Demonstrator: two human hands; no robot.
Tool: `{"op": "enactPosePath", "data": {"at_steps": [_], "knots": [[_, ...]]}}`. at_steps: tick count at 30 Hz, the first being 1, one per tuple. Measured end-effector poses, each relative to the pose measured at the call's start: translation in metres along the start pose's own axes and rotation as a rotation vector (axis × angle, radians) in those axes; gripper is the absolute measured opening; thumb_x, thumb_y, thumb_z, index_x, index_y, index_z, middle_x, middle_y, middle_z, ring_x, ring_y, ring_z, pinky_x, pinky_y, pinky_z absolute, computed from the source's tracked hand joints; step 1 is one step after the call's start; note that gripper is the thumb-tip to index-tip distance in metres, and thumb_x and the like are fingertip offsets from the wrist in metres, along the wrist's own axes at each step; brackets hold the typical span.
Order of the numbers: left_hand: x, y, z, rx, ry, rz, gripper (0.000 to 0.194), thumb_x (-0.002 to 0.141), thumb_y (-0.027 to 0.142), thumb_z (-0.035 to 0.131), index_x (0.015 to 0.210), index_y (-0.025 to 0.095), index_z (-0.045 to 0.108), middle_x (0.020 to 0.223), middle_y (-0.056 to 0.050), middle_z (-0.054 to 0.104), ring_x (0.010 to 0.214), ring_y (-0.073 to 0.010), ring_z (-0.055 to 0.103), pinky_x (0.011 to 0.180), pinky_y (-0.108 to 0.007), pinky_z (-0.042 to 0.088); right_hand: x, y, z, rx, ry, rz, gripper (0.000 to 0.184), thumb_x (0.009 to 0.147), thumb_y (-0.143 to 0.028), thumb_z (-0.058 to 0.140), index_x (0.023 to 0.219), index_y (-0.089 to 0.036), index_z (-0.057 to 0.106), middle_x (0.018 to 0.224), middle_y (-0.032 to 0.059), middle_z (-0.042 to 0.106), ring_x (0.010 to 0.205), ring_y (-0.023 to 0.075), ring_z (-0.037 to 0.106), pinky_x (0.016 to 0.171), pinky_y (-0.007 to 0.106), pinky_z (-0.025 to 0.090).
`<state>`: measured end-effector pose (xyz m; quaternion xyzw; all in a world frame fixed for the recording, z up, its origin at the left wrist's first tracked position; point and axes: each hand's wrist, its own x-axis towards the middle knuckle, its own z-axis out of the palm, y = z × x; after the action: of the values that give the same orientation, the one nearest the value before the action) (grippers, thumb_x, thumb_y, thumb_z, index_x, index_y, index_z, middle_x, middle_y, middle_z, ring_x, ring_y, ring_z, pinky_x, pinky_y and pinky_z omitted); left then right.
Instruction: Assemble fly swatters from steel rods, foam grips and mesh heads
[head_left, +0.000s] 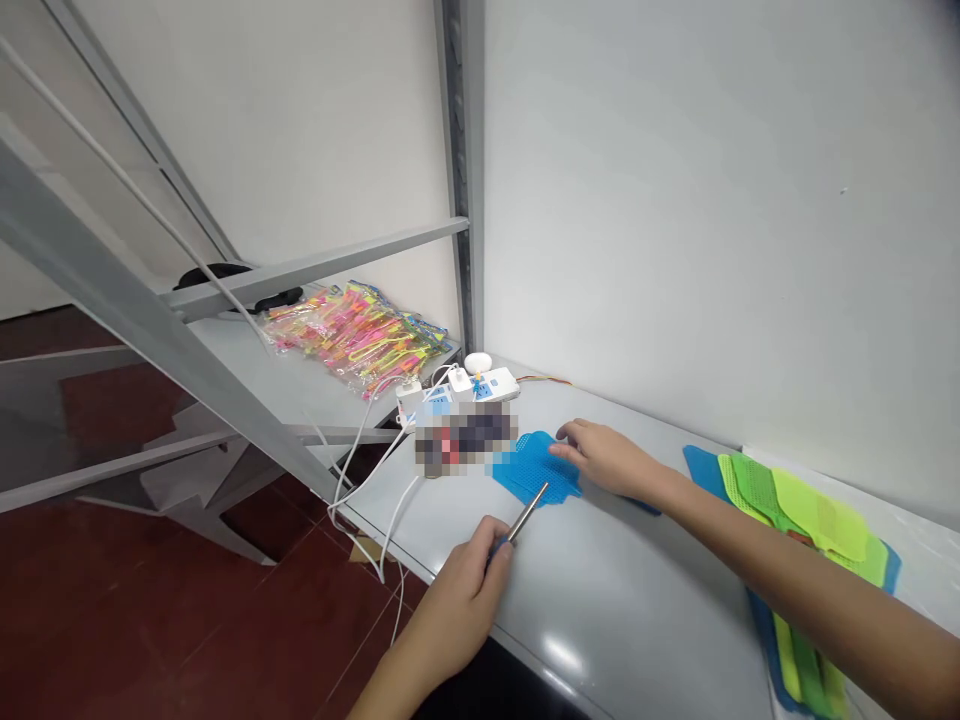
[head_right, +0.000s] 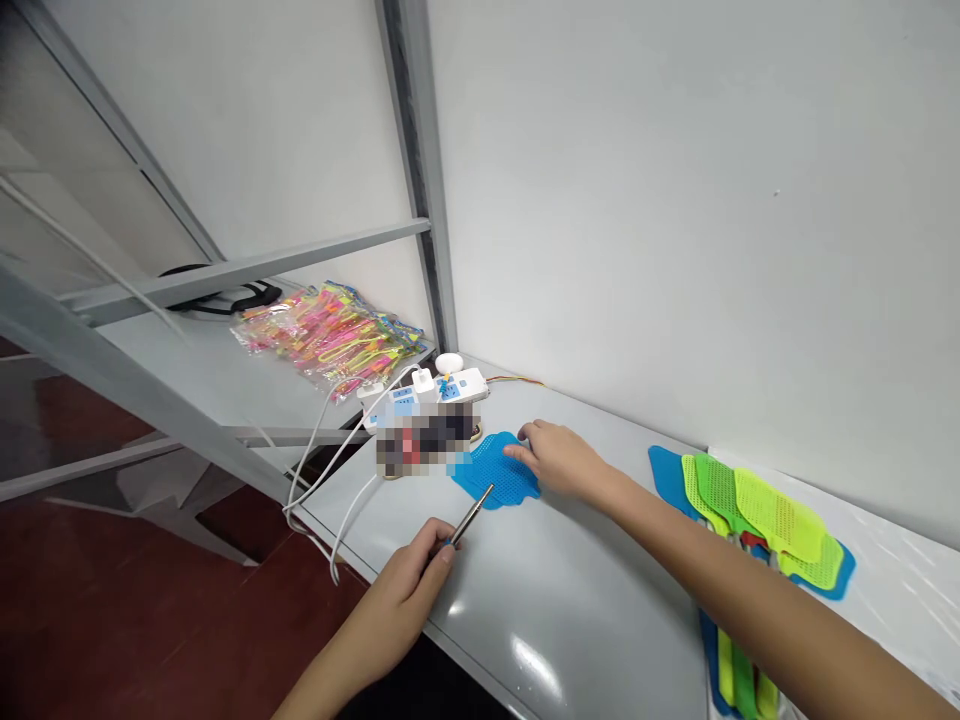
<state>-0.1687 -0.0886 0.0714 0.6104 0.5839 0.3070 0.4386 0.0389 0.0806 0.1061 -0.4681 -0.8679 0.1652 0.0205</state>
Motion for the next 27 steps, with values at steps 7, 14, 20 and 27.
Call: {"op": "enactPosePath", "data": {"at_steps": [7,14,20,27], "knots": [[0.017,-0.007,0.021,-0.530,-0.061,-0.183,0.032,0.097,0.054,0.037,0.099,0.024,0.047,0.055,0.010,0.030,0.044,-0.0088,0.025,0.042,-0.020,0.023,0.041,0.014,0.023,0.007,-0.046,0.079,0.050,0.077,-0.063,0.063,0.097,-0.017,0.062,0.093,0.0121,0.069,0.085,0.0279,0.063,0.070,0.033,0.040],[0.019,-0.012,0.022,-0.741,0.004,-0.194,0.040,0.093,0.059,0.042,0.078,0.022,0.043,0.052,0.010,0.037,0.035,-0.0055,0.026,0.034,-0.018,0.027,0.051,0.013,0.018,0.249,-0.145,0.095,0.036,0.074,-0.053,0.068,0.072,-0.018,0.059,0.065,0.0026,0.062,0.063,0.0171,0.055,0.056,0.028,0.036],[0.006,-0.015,0.025,-0.756,-0.026,-0.153,0.044,0.090,0.063,0.043,0.078,0.021,0.044,0.055,0.010,0.038,0.034,-0.0043,0.028,0.034,-0.017,0.028,-0.001,-0.002,-0.016,0.486,-0.071,0.010,0.046,0.090,-0.058,0.040,0.092,-0.016,0.060,0.077,0.0018,0.062,0.070,0.0163,0.056,0.061,0.029,0.044],[-0.013,-0.017,0.042,-0.755,-0.138,-0.084,0.045,0.090,0.063,0.043,0.074,0.021,0.042,0.053,0.010,0.035,0.034,-0.0035,0.024,0.034,-0.017,0.026,-0.113,-0.027,-0.026,0.873,0.390,0.200,0.040,0.084,-0.056,0.058,0.103,-0.021,0.062,0.077,0.0024,0.064,0.071,0.0205,0.059,0.063,0.032,0.049]]}}
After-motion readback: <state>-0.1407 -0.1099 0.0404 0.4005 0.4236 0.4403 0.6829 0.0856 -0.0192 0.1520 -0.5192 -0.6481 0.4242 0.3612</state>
